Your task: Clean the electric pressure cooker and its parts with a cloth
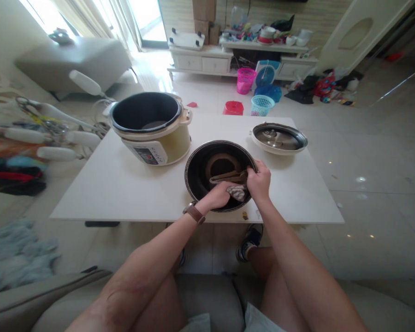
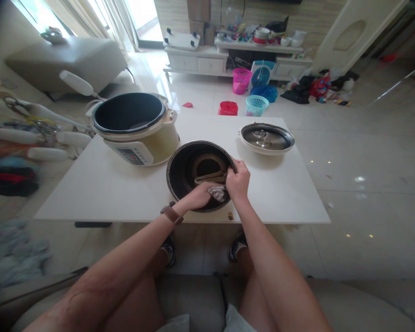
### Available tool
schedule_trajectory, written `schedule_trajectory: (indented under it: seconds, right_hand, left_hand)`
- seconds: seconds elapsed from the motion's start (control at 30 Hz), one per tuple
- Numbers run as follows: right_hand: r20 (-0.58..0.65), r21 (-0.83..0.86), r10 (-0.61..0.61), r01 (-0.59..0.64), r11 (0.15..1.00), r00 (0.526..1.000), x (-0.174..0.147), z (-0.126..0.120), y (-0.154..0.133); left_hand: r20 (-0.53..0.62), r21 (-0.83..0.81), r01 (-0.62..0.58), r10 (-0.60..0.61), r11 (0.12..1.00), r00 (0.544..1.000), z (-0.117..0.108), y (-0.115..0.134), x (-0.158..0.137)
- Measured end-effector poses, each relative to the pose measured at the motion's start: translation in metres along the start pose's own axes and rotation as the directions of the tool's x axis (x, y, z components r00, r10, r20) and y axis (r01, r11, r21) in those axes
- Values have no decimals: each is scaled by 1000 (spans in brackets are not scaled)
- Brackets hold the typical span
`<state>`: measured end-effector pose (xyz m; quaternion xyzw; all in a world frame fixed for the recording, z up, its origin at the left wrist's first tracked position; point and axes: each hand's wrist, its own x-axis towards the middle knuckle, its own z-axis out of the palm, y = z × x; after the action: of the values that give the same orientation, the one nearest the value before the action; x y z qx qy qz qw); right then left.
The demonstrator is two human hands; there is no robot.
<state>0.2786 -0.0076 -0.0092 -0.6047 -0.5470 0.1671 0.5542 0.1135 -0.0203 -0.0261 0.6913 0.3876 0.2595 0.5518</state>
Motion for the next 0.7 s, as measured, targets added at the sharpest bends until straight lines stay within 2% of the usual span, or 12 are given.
schedule_trajectory:
  seconds: [0.03, 0.1, 0.2, 0.27, 0.37, 0.47, 0.6, 0.7]
  right_hand:
    - [1, 0, -1, 1, 1000, 1000, 0, 0, 0]
    - [11, 4, 8, -8, 1000, 1000, 1, -1, 4]
    - [11, 14, 52, -52, 999, 999, 5, -2, 14]
    - [-15, 17, 104, -103, 995, 994, 9, -2, 23]
    - [-56, 13, 209, -209, 978, 976, 14, -2, 34]
    - [-55, 27, 291, -290, 957, 955, 16, -1, 40]
    - [-66, 62, 354, -350, 935, 933, 16, -2, 44]
    - [-84, 70, 403, -398, 915, 911, 17, -4, 50]
  left_hand:
    - [-42, -184, 12, -20, 983, 999, 3, -1, 3]
    - [-103, -483, 69, -135, 873, 985, 4, -2, 8]
    - [-126, -698, 111, -275, 707, 953, -8, -1, 10]
    - [-162, -732, 108, -326, 673, 931, -22, 2, 8]
    - [-249, -742, 79, -384, 665, 889, -45, 7, 2]
    - [-290, -769, 26, -384, 639, 876, -61, 11, -1]
    - [-340, -810, -57, -389, 583, 856, -72, 16, -1]
    - [-321, -866, -86, -417, 493, 850, -75, 17, -1]
